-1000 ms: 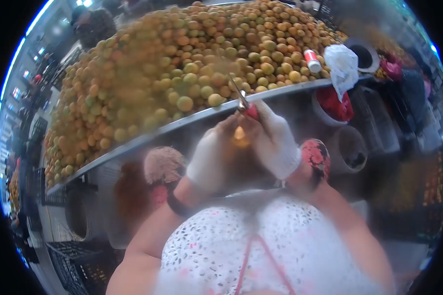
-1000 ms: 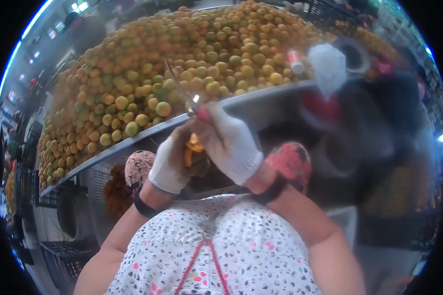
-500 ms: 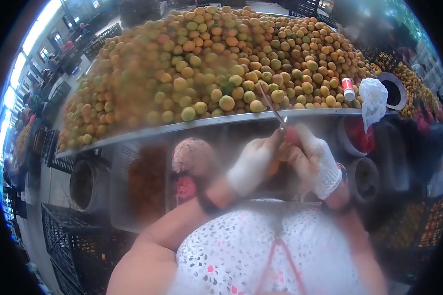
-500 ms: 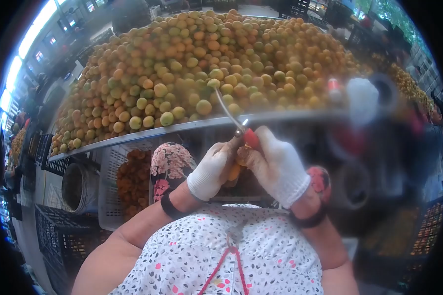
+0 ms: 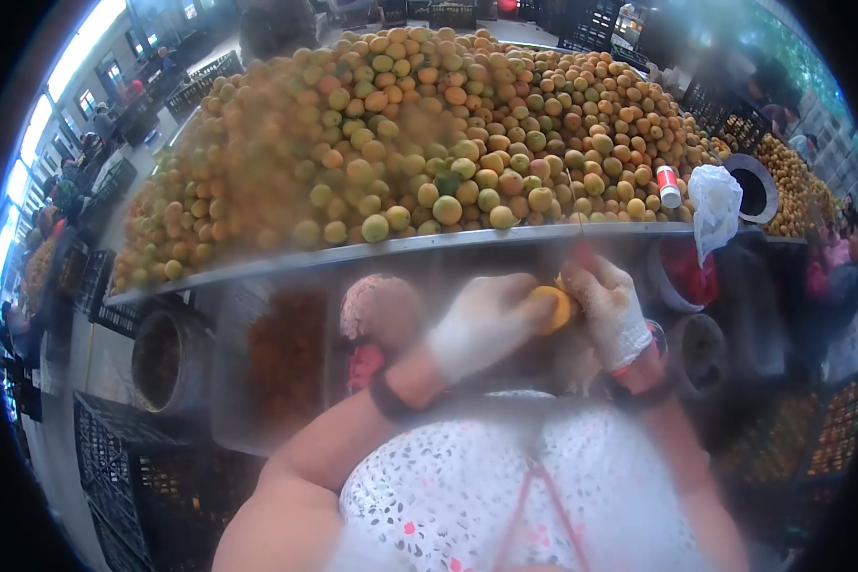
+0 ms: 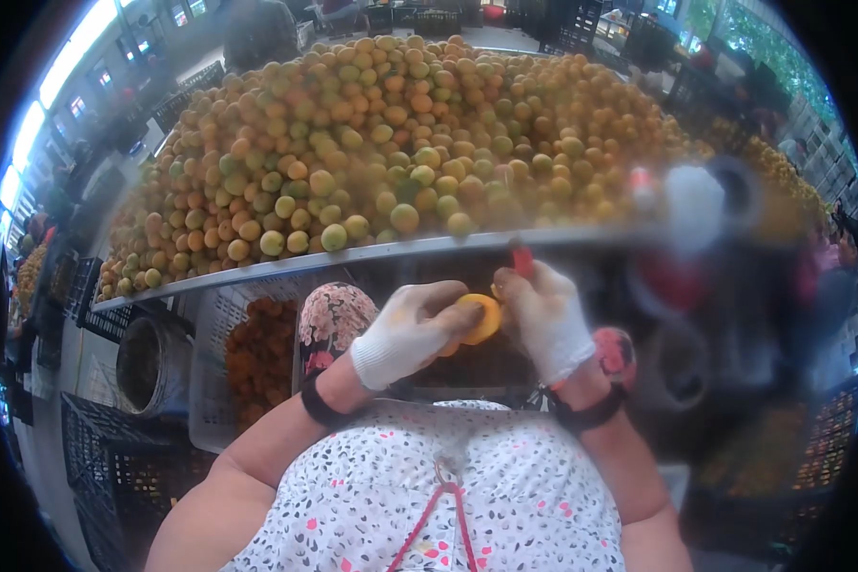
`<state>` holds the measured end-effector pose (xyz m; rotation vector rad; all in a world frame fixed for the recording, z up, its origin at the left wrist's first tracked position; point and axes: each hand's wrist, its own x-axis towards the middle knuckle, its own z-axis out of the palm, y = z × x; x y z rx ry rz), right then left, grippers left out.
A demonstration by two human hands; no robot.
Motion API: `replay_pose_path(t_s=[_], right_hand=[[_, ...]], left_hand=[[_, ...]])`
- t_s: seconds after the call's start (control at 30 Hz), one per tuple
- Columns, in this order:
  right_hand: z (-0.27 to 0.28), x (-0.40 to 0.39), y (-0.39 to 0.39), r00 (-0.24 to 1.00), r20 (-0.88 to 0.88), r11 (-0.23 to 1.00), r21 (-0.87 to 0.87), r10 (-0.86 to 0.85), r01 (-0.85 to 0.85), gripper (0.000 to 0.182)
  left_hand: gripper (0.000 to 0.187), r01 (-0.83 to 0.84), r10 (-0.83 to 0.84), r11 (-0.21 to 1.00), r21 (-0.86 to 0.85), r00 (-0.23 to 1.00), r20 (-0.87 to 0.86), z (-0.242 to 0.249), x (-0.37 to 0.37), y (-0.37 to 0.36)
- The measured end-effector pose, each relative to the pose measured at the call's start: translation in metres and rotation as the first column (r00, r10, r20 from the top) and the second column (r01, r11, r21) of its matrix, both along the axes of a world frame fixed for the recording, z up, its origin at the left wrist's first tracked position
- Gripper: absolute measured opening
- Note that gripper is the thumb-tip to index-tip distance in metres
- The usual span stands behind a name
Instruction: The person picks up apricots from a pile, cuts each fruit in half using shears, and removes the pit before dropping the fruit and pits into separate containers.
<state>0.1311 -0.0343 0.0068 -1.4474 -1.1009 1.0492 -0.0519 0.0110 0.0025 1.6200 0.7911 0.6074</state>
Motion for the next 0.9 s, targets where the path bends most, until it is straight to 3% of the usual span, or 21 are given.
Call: replay_pose_path(t_s=[0.03, 0.1, 0.13, 0.2, 0.23, 0.33, 0.4, 0.43, 0.5, 0.57, 0.63, 0.73, 0.77, 0.83, 0.9], right_hand=[[-0.005, 0.006, 0.003, 1.000, -0.002, 1.000, 0.010, -0.002, 0.002, 0.022], [-0.024, 0.021, 0.010, 0.947, 0.319, 0.988, -0.154, 0.025, 0.025, 0.027], [-0.037, 0.029, 0.011, 0.950, 0.312, 0.989, -0.146, 0.022, 0.025, 0.027], [-0.060, 0.040, 0.012, 0.726, 0.688, 1.000, -0.010, -0.001, 0.011, 0.031], [-0.054, 0.035, 0.011, 0.740, 0.672, 0.994, -0.095, 0.021, 0.058, 0.031], [-0.052, 0.028, 0.016, 0.825, 0.564, 0.988, -0.140, 0.028, 0.062, 0.030], [-0.059, 0.029, 0.022, 0.828, 0.558, 0.994, -0.107, 0.044, 0.019, 0.029], [-0.063, 0.029, 0.026, 0.828, 0.558, 0.997, -0.074, 0.059, -0.021, 0.027], [-0.062, 0.026, 0.034, 0.854, 0.512, 0.993, -0.111, 0.088, -0.036, 0.025], [-0.063, 0.026, 0.040, 0.878, 0.466, 0.988, -0.147, 0.107, -0.043, 0.022], [-0.069, 0.031, 0.042, 0.903, 0.408, 0.990, -0.098, 0.137, -0.106, 0.019], [-0.080, 0.042, 0.044, 0.925, 0.368, 0.995, -0.070, 0.097, -0.076, 0.018], [-0.082, 0.044, 0.045, 0.926, 0.365, 0.994, -0.078, 0.098, -0.074, 0.018], [-0.083, 0.048, 0.046, 0.945, 0.325, 0.990, -0.141, 0.022, 0.025, 0.017], [-0.081, 0.048, 0.047, 0.956, 0.294, 0.990, -0.140, 0.015, 0.028, 0.016]], left_hand=[[0.033, -0.044, 0.045, 0.999, 0.029, 0.998, -0.040, 0.001, -0.013, 0.005], [0.033, -0.153, 0.168, 0.981, 0.123, 0.979, -0.119, -0.002, -0.043, 0.018], [0.032, -0.217, 0.248, 0.958, 0.188, 0.956, -0.155, -0.007, -0.063, 0.027], [0.032, -0.196, 0.318, 0.883, 0.426, 0.918, -0.237, -0.023, -0.114, 0.046], [0.032, -0.184, 0.382, 0.840, 0.510, 0.868, -0.317, -0.032, -0.143, 0.056], [0.033, -0.073, 0.650, 0.732, 0.678, 0.372, -0.662, -0.059, -0.222, 0.083], [0.029, -0.306, 0.856, 0.472, 0.827, 0.381, -0.348, -0.068, -0.250, 0.108], [0.029, -0.515, 0.849, 0.476, 0.713, 0.480, -0.220, -0.064, -0.249, 0.123], [0.034, -0.590, 0.788, 0.482, 0.647, 0.616, -0.025, -0.058, -0.221, 0.150], [0.041, -0.343, 0.727, 0.476, 0.809, 0.672, -0.143, -0.051, -0.187, 0.181], [0.048, -0.222, 0.682, 0.503, 0.835, 0.695, -0.227, -0.064, -0.163, 0.222], [0.058, -0.054, 0.673, 0.609, 0.791, 0.563, -0.480, -0.061, -0.124, 0.255], [0.058, -0.052, 0.668, 0.616, 0.786, 0.564, -0.486, -0.066, -0.121, 0.268], [0.057, 0.072, 0.578, 0.742, 0.667, 0.435, -0.690, -0.075, -0.117, 0.286], [0.056, 0.078, 0.576, 0.744, 0.663, 0.427, -0.697, -0.076, -0.118, 0.291]])
